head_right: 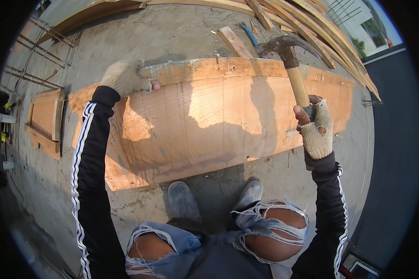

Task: The person positions a large plywood sheet and a wooden strip on a concrete floor, then uses a hammer to drive nails into the wood to secure the pieces together. The person repeatedly adjusts the wood and hammers nails along the edge.

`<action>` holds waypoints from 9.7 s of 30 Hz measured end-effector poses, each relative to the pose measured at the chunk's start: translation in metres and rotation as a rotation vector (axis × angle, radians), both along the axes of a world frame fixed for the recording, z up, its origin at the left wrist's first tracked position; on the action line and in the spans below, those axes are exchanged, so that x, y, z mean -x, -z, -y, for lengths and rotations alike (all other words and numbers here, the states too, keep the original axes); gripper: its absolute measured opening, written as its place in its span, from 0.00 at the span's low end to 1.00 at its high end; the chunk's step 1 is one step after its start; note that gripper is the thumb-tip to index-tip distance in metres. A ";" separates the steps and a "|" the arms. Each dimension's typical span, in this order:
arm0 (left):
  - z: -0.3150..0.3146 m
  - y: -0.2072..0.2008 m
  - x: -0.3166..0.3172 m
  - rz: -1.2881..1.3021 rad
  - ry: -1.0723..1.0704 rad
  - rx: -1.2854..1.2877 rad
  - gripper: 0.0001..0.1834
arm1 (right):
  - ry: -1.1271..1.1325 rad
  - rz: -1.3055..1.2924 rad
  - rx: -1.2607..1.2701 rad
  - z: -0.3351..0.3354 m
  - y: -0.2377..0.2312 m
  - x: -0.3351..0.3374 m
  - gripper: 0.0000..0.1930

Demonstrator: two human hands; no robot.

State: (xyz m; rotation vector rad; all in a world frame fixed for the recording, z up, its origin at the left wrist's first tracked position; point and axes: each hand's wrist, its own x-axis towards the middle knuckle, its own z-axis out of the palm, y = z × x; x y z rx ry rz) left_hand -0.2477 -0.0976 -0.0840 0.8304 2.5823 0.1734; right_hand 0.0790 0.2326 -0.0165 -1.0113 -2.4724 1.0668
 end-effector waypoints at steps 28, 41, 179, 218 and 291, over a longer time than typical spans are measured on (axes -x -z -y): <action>0.008 -0.043 -0.014 -0.477 0.175 -0.266 0.37 | -0.154 0.095 -0.114 -0.019 -0.079 0.015 0.36; 0.024 -0.048 -0.027 -0.584 0.269 -0.466 0.38 | -0.558 0.645 -0.340 -0.010 -0.195 0.103 0.40; 0.250 0.283 -0.161 -0.092 -0.988 -0.636 0.31 | -0.003 0.528 0.466 0.004 0.214 -0.206 0.30; -0.023 0.180 -0.318 -0.197 0.522 -0.302 0.39 | 0.887 0.602 -0.040 0.028 0.265 -0.412 0.20; -0.064 -0.018 -0.065 -0.152 0.258 -0.385 0.29 | 0.146 0.769 -0.013 -0.060 0.201 -0.414 0.14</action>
